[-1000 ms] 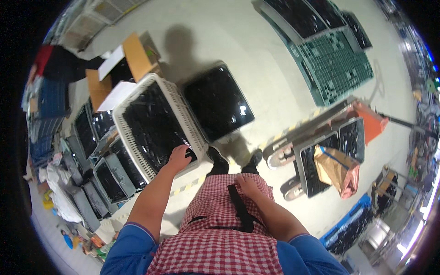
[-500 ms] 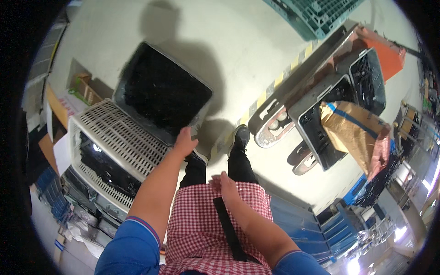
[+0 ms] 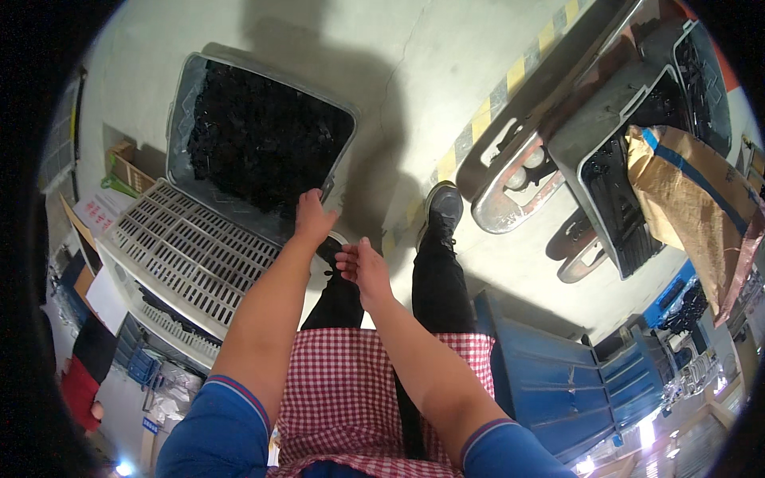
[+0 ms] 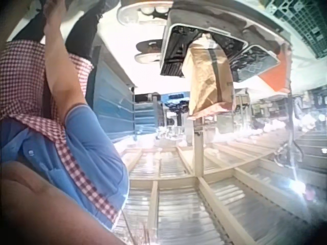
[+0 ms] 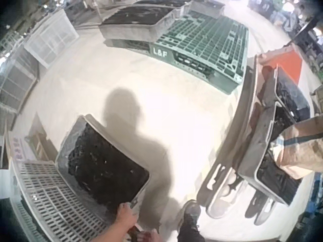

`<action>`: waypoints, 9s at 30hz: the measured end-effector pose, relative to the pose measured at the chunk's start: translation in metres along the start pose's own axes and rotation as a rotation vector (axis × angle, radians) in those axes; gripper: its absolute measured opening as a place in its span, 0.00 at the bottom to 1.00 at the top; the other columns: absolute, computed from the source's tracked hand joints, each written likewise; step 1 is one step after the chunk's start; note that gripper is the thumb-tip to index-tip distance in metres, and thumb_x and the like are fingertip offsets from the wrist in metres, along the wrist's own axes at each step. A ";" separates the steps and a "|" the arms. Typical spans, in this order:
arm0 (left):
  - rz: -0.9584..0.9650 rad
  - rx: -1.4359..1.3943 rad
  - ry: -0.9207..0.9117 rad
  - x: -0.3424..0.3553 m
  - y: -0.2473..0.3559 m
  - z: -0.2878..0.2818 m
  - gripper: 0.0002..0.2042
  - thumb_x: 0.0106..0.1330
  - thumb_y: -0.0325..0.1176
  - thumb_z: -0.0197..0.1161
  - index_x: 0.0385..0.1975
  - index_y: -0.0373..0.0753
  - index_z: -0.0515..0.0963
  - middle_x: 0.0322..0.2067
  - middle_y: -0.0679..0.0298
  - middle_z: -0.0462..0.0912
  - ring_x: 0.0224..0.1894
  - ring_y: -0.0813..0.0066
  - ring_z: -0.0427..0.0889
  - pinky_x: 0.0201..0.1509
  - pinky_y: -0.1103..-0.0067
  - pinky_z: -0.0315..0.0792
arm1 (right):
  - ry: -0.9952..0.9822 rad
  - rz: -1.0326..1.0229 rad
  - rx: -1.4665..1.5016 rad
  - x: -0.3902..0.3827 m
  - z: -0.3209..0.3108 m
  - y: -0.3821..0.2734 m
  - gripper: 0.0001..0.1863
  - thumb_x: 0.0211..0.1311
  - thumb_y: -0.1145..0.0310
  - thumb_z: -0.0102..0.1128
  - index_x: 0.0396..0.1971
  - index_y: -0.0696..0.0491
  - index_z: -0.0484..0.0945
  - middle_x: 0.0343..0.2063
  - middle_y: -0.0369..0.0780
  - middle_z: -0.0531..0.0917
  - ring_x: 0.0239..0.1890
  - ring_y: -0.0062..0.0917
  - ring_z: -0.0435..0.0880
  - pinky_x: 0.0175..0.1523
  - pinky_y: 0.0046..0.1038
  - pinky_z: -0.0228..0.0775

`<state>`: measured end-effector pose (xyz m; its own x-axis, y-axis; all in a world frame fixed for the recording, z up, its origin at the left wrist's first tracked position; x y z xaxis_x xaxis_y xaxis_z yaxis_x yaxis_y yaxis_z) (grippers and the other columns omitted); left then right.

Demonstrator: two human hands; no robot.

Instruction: The person moves black trays filled with small dark items from a white basket onto a pallet jack. They then use the pallet jack to transport the trays across the warehouse floor.

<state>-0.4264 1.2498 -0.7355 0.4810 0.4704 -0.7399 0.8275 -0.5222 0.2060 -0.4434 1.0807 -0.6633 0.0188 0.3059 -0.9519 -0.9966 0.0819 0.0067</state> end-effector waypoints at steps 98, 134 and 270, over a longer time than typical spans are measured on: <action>0.072 -0.688 0.212 -0.059 -0.103 -0.122 0.10 0.62 0.41 0.56 0.32 0.41 0.70 0.19 0.72 0.66 0.19 0.83 0.63 0.23 0.84 0.60 | 0.564 -0.749 -0.552 -0.172 -0.128 -0.238 0.15 0.57 0.63 0.60 0.20 0.59 0.75 0.13 0.28 0.70 0.19 0.11 0.63 0.24 0.19 0.58; 0.524 -0.460 -0.139 -0.276 0.427 -0.531 0.02 0.52 0.26 0.52 0.22 0.40 0.66 0.19 0.71 0.65 0.21 0.84 0.64 0.24 0.84 0.60 | 0.798 -1.004 0.182 -0.586 -0.145 -0.276 0.14 0.59 0.63 0.58 0.17 0.52 0.72 0.15 0.26 0.68 0.18 0.10 0.60 0.22 0.18 0.52; 1.194 1.588 -1.236 -0.369 0.624 -0.093 0.21 0.65 0.49 0.43 0.42 0.38 0.75 0.35 0.67 0.79 0.37 0.78 0.73 0.39 0.77 0.63 | 0.867 -0.137 2.391 -0.297 0.368 -0.027 0.24 0.65 0.50 0.37 0.38 0.55 0.75 0.27 0.37 0.81 0.24 0.19 0.76 0.29 0.23 0.66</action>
<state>-0.0606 0.8162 -0.2743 -0.4380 -0.5214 -0.7323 -0.6619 -0.3643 0.6552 -0.3927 1.3365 -0.2685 -0.5601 0.0168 -0.8283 0.6657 0.6042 -0.4379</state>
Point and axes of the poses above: each hand's wrist, its own x-axis towards the middle knuckle, its own z-axis out of the palm, y = z × x, the point moved 9 cm from there along x, towards the middle knuckle
